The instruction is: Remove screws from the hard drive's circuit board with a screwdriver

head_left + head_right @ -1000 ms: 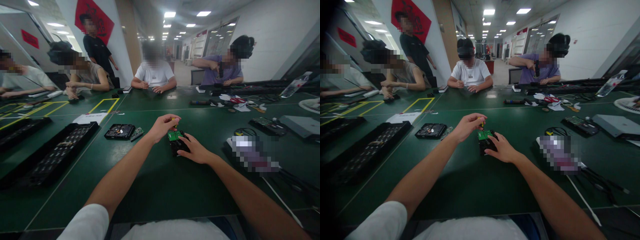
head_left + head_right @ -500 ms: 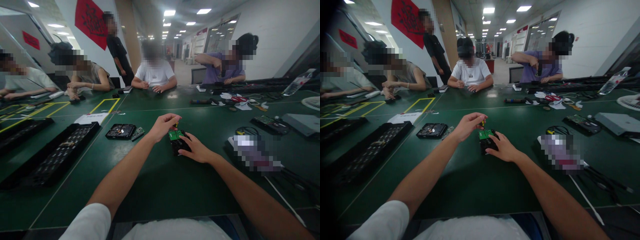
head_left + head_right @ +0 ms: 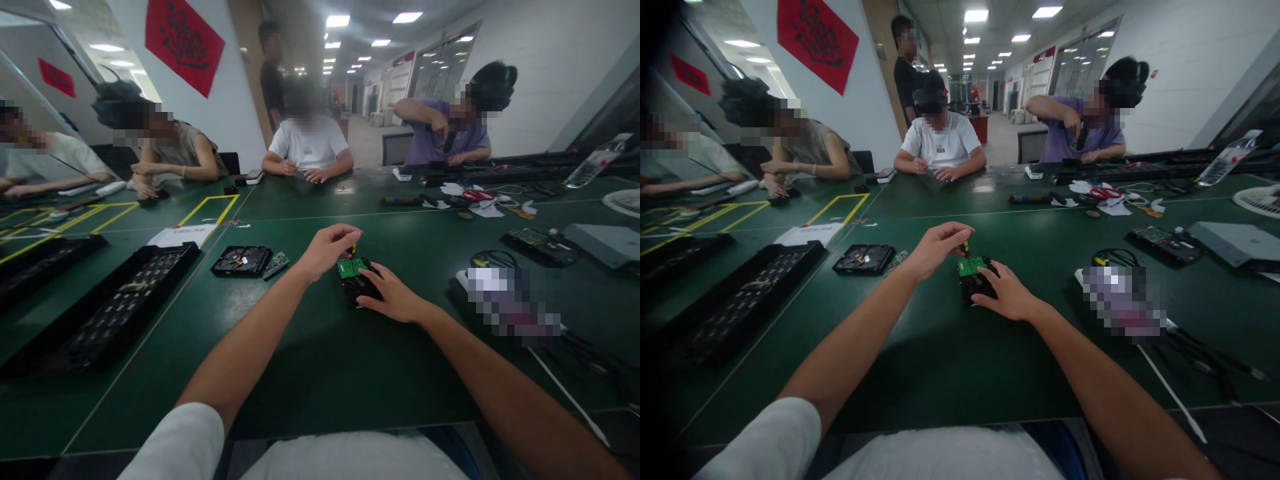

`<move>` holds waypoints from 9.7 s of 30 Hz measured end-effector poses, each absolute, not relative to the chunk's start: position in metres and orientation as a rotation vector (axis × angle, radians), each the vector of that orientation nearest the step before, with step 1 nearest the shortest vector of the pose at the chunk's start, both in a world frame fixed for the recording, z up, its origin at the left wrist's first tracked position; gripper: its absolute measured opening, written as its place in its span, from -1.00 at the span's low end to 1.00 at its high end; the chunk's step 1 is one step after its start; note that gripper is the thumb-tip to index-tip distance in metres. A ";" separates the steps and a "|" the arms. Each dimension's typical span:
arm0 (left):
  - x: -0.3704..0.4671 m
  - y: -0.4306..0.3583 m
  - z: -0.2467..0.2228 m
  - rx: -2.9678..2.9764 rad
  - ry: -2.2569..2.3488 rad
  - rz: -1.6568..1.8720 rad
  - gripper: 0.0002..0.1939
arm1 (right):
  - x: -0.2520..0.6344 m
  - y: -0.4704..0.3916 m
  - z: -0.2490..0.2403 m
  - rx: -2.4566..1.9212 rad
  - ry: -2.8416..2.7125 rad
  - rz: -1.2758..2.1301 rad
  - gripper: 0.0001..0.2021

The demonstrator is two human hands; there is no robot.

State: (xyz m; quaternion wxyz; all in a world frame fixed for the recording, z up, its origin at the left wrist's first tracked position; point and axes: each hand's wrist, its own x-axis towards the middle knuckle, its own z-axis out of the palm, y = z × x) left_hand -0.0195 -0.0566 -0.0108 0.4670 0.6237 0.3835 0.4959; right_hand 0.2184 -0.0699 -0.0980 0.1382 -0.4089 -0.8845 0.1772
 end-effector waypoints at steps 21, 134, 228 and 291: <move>-0.019 -0.057 -0.009 1.481 0.962 1.256 -0.63 | 0.219 -0.068 -0.101 -1.189 -2.563 0.533 -0.09; -0.019 -0.061 -0.007 1.222 0.788 1.213 -0.75 | 0.217 -0.072 -0.093 -1.242 -2.560 0.560 -0.10; -0.017 -0.061 -0.010 1.335 0.818 1.213 -0.74 | 0.217 -0.069 -0.100 -1.132 -2.497 0.533 0.01; -0.018 -0.061 -0.008 1.379 0.809 1.222 -0.76 | 0.219 -0.071 -0.100 -1.173 -2.506 0.534 -0.02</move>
